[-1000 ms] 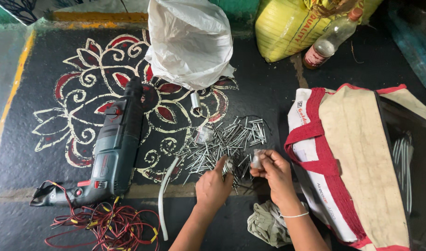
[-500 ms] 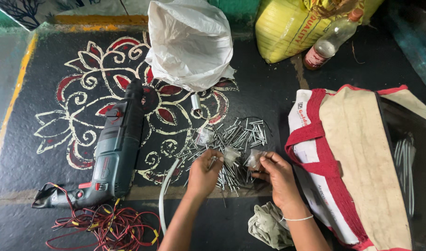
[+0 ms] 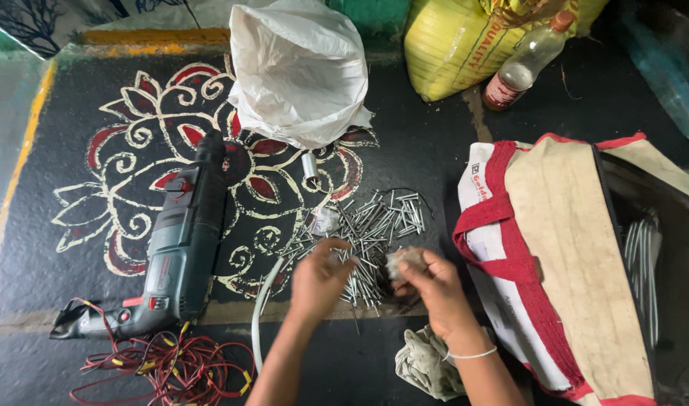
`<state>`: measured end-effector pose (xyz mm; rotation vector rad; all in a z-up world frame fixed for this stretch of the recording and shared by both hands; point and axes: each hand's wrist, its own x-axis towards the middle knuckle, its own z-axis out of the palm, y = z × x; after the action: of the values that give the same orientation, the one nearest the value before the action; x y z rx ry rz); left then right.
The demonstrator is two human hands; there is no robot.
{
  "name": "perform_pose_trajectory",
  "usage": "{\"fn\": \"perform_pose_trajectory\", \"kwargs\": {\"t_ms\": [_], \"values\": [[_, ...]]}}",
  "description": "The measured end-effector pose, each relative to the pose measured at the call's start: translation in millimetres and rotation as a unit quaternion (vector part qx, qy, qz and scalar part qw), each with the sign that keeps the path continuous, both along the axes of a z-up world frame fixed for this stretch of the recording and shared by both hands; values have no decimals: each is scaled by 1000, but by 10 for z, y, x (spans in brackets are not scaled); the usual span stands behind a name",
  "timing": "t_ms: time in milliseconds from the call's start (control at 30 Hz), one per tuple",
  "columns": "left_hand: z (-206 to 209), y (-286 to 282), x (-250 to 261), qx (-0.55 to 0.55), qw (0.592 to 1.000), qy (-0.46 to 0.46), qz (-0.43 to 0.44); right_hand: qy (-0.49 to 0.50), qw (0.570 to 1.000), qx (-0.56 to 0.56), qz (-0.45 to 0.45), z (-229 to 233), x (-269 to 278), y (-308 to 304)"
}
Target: The person organizes a pile of metal fasteners on a floor with a decorative pattern. They pick up the fasteners, separate them into groups, and place them into a white plastic bag.
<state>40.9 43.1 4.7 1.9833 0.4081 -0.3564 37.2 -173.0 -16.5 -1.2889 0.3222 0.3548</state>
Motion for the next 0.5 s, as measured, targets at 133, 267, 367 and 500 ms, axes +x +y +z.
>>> {"fn": "perform_pose_trajectory", "kwargs": {"t_ms": [133,267,367,500], "values": [[-333,279,264,156,985,-72,31,-21,999,29,-31,-75,70,-136],[-633,352,631,249,956,-153,-19,-32,999,27,-25,-128,59,-194],[-618,352,897,277,951,-81,-108,-53,998,34,-16,-118,54,-186],[-416,417,951,237,969,-44,-52,2,1000,-1,-27,-34,73,-140]]}}
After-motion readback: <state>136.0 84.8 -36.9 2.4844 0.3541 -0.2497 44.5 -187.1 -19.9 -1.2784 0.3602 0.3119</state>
